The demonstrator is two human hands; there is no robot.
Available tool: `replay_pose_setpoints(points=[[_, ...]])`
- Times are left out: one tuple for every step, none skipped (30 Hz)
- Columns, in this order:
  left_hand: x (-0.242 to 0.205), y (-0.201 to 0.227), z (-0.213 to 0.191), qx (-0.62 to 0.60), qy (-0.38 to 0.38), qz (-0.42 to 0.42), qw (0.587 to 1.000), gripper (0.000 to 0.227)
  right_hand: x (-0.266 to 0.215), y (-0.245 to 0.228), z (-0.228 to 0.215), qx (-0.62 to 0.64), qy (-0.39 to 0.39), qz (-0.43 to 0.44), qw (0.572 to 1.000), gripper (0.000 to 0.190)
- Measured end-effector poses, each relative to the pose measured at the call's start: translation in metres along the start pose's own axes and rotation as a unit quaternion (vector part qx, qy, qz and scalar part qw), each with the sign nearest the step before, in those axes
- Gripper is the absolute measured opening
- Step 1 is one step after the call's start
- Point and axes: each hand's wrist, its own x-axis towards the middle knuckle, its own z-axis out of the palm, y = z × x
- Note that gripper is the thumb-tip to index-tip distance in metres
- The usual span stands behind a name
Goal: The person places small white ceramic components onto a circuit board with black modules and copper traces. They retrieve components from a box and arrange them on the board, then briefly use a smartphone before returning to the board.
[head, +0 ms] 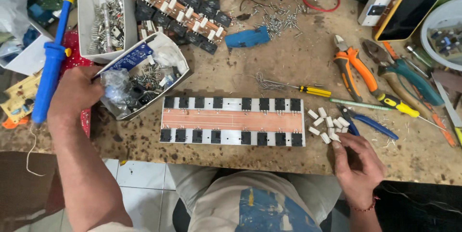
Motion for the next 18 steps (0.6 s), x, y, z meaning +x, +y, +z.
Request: replay_pose_setpoints(points=[[0.001,-0.002,0.000,0.016,0.013,0.013,1.000,0.037,0.000,0.001,0.000,-0.008,0.002,-0.005,1.000,0.004],[-0.002,-0.004,0.002,0.015,0.014,0.011,1.000,0.037,-0.002,0.001,0.001,-0.007,0.001,-0.006,1.000,0.004],[-0.002,-0.003,0.004,0.018,0.027,0.013,0.999,0.039,-0.002,0.002,0.001,-0.016,-0.004,-0.005,1.000,0.005],[-0.001,-0.002,0.007,0.022,0.040,0.014,0.999,0.041,-0.002,0.003,0.000,-0.025,-0.008,-0.003,1.000,0.007],[-0.004,-0.003,0.006,0.020,0.041,0.019,0.999,0.041,-0.001,0.002,0.001,-0.028,-0.004,-0.004,1.000,0.007],[-0.007,-0.003,0.005,0.011,0.069,0.056,0.996,0.042,0.000,0.002,0.002,-0.038,-0.003,-0.019,0.999,0.006],[-0.009,-0.004,0.006,0.002,0.094,0.093,0.991,0.044,-0.001,0.001,0.002,-0.049,-0.001,-0.031,0.998,0.005],[-0.013,0.006,0.002,0.000,0.094,0.099,0.991,0.044,0.000,0.002,0.002,-0.053,0.003,-0.031,0.998,0.005],[-0.019,0.015,-0.002,-0.011,0.097,0.085,0.992,0.043,-0.001,0.003,0.002,-0.056,0.007,-0.035,0.998,0.008],[-0.025,0.023,-0.006,-0.021,0.099,0.072,0.992,0.043,-0.002,0.004,0.001,-0.059,0.012,-0.039,0.997,0.011],[-0.029,0.022,-0.006,-0.023,0.097,0.079,0.992,0.043,-0.002,0.004,0.003,-0.064,0.017,-0.037,0.997,0.011],[-0.032,0.021,-0.005,-0.025,0.106,0.065,0.992,0.043,-0.002,0.004,0.004,-0.066,0.025,-0.043,0.997,0.012],[-0.031,0.022,-0.004,-0.029,0.115,0.056,0.991,0.043,-0.003,0.005,0.003,-0.074,0.036,-0.048,0.995,0.013],[-0.035,0.019,-0.001,-0.033,0.111,0.068,0.991,0.043,-0.003,0.005,0.003,-0.083,0.045,-0.045,0.994,0.013],[-0.036,0.017,0.002,-0.047,0.141,0.092,0.985,0.040,-0.003,0.005,0.003,-0.089,0.046,-0.044,0.994,0.017],[-0.037,0.014,0.005,-0.063,0.171,0.114,0.977,0.037,-0.003,0.006,0.002,-0.095,0.046,-0.043,0.993,0.022],[-0.035,0.016,0.012,-0.069,0.167,0.126,0.975,0.037,-0.005,0.008,0.001,-0.106,0.055,-0.040,0.992,0.022],[-0.034,0.018,0.018,-0.046,0.204,0.140,0.968,0.036,-0.007,0.010,0.000,-0.102,0.056,-0.045,0.992,0.022]])
